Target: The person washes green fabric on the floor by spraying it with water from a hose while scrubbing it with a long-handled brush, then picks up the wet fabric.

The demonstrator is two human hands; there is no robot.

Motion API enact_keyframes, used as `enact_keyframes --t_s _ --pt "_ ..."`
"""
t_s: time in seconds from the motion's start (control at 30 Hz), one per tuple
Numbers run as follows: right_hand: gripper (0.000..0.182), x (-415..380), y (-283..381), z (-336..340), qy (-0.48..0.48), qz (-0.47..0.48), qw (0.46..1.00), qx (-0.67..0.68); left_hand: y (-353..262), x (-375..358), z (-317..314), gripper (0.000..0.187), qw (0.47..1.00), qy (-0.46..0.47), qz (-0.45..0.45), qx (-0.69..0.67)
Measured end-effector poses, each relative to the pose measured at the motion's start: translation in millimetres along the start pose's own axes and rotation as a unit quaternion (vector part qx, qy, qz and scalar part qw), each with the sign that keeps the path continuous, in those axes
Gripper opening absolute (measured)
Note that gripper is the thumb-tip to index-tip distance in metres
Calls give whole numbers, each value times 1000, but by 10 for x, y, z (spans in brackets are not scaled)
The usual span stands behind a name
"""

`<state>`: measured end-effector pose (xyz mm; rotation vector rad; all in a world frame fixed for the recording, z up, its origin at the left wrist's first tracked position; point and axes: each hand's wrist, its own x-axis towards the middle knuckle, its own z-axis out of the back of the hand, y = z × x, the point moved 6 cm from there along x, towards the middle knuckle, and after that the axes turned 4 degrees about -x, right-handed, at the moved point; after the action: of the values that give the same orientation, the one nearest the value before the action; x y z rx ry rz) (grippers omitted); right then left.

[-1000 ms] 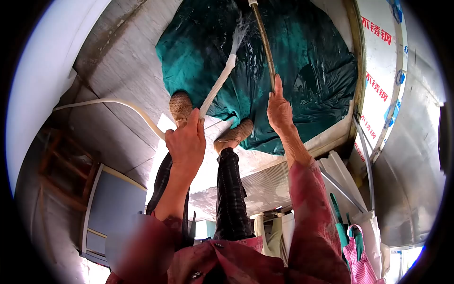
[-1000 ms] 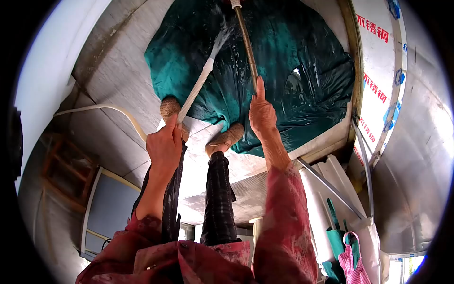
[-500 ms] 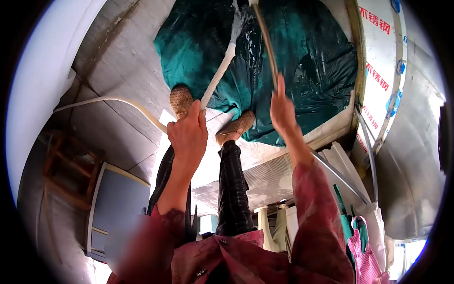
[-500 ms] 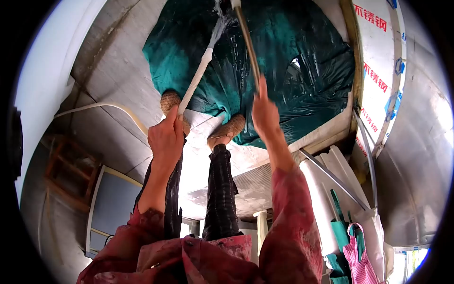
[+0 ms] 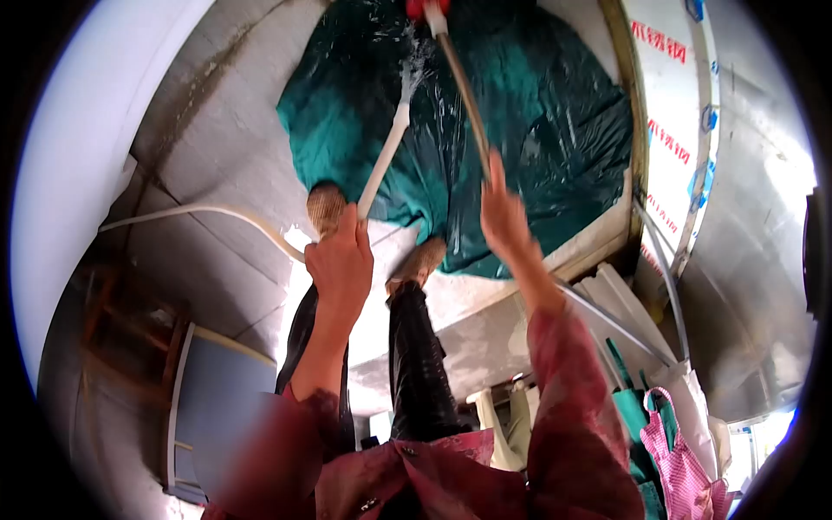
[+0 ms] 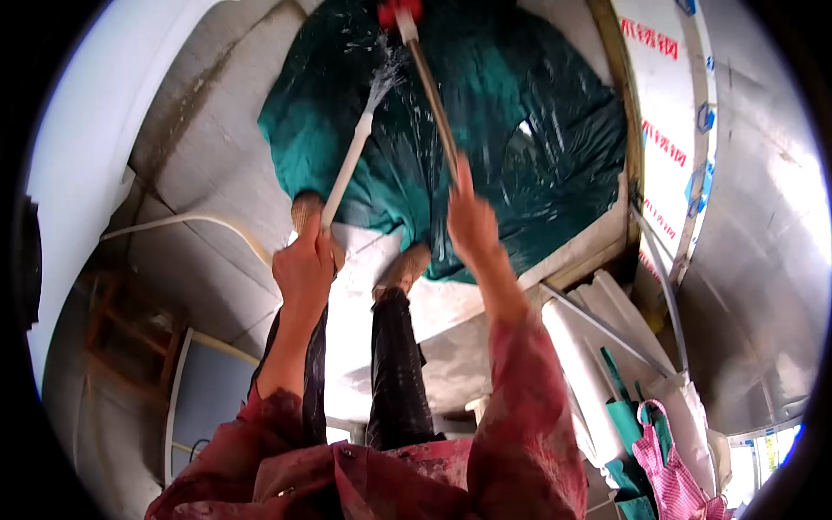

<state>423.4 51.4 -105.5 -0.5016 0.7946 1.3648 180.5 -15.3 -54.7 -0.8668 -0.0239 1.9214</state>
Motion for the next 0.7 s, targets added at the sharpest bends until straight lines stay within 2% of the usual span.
enact_keyframes --t_s 0.1,0.13,0.2,0.3,0.37,0.4,0.47,0.57,0.67,0.7 --pt "69 -883 -724 -472 28 -1 998 -63 43 -73 -16 26 999 -6 11 -39" --pt "68 -1100 -979 -641 32 6 997 -66 46 -90 -29 28 999 -29 0 -43" --pt "66 -1169 -1079 -729 42 7 997 -65 34 -149 -11 29 998 -46 -13 -43" --pt "62 -427 -432 -316 37 -32 995 -93 52 -143 45 28 998 -21 11 -54" --pt "58 124 1 -30 9 -2 999 -42 78 -160 34 29 999 5 28 -31" --pt "57 372 201 122 -10 1 999 -34 94 -171 16 29 999 -11 19 -33" --pt "56 714 400 325 -60 67 995 -40 46 -194 21 29 999 9 26 -19" --pt "58 322 68 240 -19 15 998 -66 0 -182 6 27 1000 10 14 -6" --pt "64 -552 -790 -251 19 7 996 -89 -20 -171 37 24 1000 -9 4 -18" --pt "65 -789 -892 -314 40 -2 993 -112 -19 -164 53 24 1000 -9 7 -19"
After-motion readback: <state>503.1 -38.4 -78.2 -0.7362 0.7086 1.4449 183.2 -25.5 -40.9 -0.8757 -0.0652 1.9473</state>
